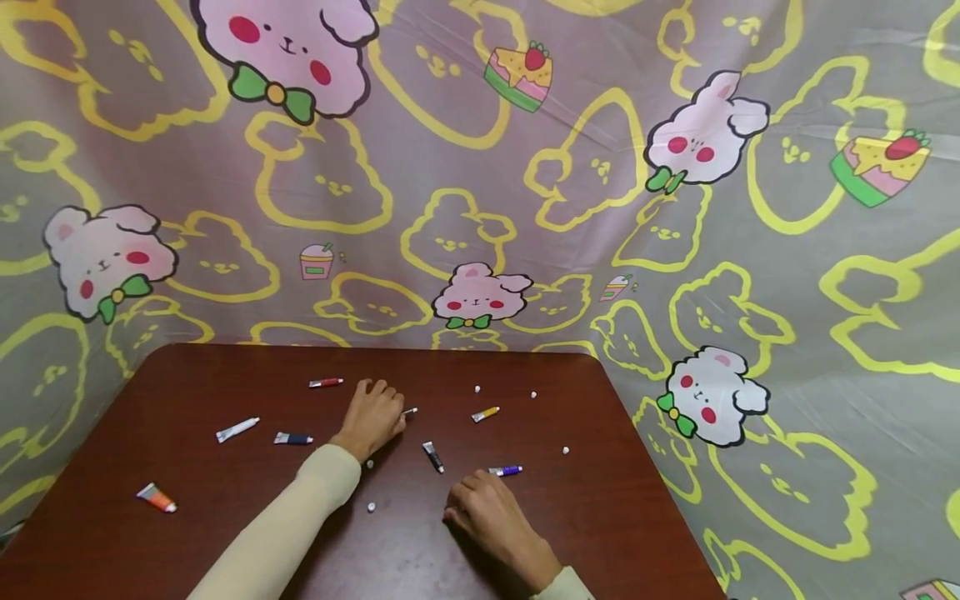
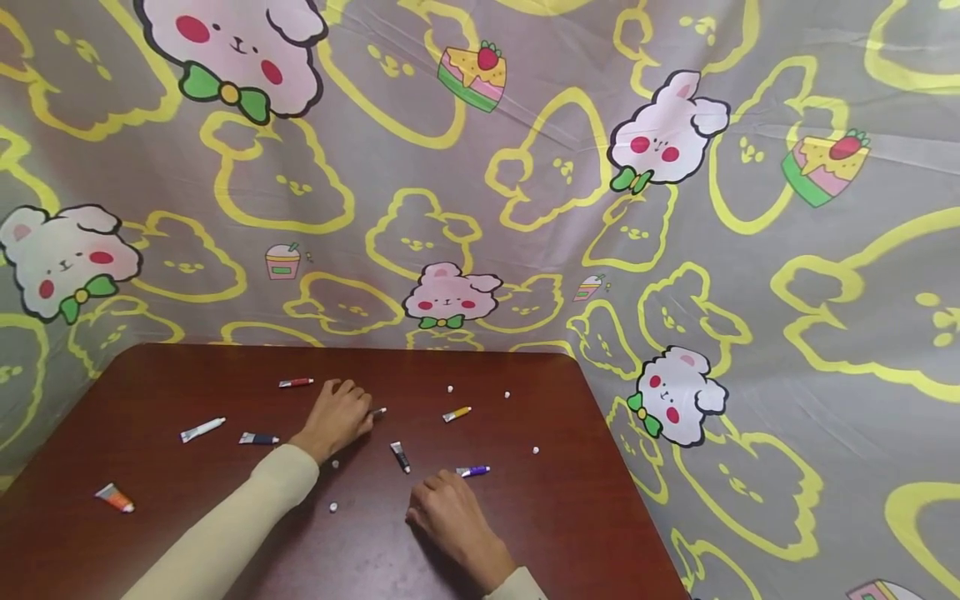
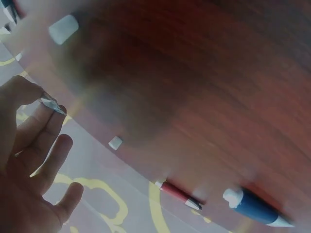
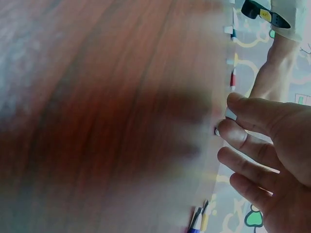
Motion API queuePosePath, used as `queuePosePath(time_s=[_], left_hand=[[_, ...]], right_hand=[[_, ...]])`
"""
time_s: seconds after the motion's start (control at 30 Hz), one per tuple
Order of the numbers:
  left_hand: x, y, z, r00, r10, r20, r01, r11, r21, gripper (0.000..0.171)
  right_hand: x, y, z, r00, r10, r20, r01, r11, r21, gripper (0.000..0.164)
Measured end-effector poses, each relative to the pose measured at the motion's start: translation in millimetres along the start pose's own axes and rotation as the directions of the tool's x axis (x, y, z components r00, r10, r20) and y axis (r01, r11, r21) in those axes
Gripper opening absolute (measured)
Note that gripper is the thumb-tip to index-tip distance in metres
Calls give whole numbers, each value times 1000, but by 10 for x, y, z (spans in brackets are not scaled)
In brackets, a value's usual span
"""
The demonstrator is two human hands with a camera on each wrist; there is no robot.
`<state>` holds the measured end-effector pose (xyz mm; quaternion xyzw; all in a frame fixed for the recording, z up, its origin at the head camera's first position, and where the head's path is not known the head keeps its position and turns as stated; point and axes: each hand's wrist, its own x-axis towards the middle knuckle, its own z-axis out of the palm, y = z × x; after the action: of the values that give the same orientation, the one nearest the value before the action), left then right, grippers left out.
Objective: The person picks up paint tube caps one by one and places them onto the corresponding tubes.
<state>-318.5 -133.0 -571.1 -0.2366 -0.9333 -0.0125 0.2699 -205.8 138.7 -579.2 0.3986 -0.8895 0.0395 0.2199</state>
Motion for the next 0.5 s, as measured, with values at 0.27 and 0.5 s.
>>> queuePosePath(time_s=[0.27,0.5], left_hand=[[-24,-46,-75,998,-33,47,36,997,-75,19],[-39,-58,-152,999,-23,30,26,993,-112,16]], right_hand=[[35,-10,-24,1000,26,-8,-25,997,68,18],[70,-15,-31,998,53,-27,-49,994,102,16]])
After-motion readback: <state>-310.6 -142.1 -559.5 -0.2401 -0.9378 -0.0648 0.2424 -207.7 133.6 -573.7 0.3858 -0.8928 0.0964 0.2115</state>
